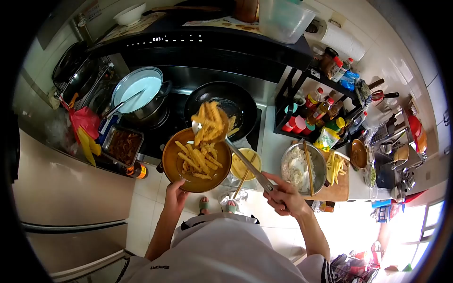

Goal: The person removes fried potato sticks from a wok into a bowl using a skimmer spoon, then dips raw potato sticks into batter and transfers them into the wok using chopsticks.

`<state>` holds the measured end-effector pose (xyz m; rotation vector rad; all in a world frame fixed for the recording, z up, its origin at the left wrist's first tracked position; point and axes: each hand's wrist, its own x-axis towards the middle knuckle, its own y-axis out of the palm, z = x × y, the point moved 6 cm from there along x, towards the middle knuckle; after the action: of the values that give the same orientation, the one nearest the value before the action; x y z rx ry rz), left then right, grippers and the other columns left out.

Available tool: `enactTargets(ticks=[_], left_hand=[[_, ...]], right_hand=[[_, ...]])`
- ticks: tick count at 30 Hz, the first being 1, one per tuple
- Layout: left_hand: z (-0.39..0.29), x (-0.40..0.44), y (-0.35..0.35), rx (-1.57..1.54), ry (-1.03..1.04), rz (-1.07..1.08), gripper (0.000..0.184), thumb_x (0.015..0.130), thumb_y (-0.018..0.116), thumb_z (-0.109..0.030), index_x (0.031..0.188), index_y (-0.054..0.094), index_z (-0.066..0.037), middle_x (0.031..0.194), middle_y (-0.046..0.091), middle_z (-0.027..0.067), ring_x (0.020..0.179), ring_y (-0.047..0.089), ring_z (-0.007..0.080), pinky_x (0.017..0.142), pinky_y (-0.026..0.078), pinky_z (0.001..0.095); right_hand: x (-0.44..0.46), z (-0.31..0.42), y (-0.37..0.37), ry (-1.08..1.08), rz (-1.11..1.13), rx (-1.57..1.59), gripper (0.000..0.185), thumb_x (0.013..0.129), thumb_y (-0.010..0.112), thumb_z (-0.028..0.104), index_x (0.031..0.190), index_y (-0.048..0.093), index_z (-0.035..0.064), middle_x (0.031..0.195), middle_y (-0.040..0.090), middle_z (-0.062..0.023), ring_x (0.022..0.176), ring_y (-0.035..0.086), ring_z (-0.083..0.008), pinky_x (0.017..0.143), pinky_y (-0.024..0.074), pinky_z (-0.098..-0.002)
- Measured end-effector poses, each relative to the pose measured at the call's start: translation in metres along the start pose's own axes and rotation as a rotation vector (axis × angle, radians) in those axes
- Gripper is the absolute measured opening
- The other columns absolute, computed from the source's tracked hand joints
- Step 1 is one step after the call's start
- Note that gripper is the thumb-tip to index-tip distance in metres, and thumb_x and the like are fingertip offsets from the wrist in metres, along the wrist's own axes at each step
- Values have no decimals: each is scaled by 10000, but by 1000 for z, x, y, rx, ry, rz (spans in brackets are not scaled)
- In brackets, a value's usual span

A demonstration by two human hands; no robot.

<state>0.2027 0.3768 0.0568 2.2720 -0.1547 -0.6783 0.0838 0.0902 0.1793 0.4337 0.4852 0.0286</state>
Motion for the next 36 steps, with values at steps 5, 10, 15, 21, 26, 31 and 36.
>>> enactTargets(ticks=[5,10,15,21,26,31,36], left_hand=[[4,16,5,-21,-1,18,458,823,594,-74,1239,433,29,1219,528,109,1124,515,214,968,416,351],[10,21,7,-41,7,52,485,833,591,-79,1267,406,33,1258,503,120,1165,491,228,991,403,363],[12,16,2,-38,36,124,503,865,538,-75,1323,354,22,1335,440,129,1240,428,255,1044,355,391],[5,-12,1,19,49,38,480,849,550,-94,1278,393,51,1258,503,142,1166,502,263,986,421,390],[12,-35,-24,-27,5,-3,509,850,532,-64,1327,363,-3,1315,457,132,1224,443,275,1027,374,420],[9,-60,-34,3,12,-86,519,840,537,-59,1328,366,-20,1324,447,130,1221,444,283,1016,388,433],[12,-65,-42,-19,15,-120,505,830,549,-51,1304,381,-1,1280,480,132,1171,491,273,968,438,413]], right_hand=[[-23,0,-1,-115,-24,-442,610,835,451,-82,1409,328,82,716,470,-24,402,350,-48,309,265,-190],[-24,15,0,-359,-69,-838,575,873,439,-53,1415,322,99,614,423,17,410,364,-56,353,270,-203],[22,31,-19,-35,-237,-125,576,874,446,-11,1420,299,102,592,418,-4,400,344,-72,349,268,-224],[148,40,-67,-194,-361,-629,596,831,467,20,1402,353,147,606,448,-23,400,382,-90,342,327,-239],[211,27,-93,-436,-382,-985,583,791,474,39,1364,401,117,678,523,-91,493,523,-148,424,447,-295],[207,8,-82,-9,-195,-497,579,814,464,18,1376,371,121,676,508,-82,511,485,-122,379,385,-266],[190,-14,-56,265,12,147,537,882,396,-21,1393,307,117,764,471,-74,481,336,-51,352,253,-155]])
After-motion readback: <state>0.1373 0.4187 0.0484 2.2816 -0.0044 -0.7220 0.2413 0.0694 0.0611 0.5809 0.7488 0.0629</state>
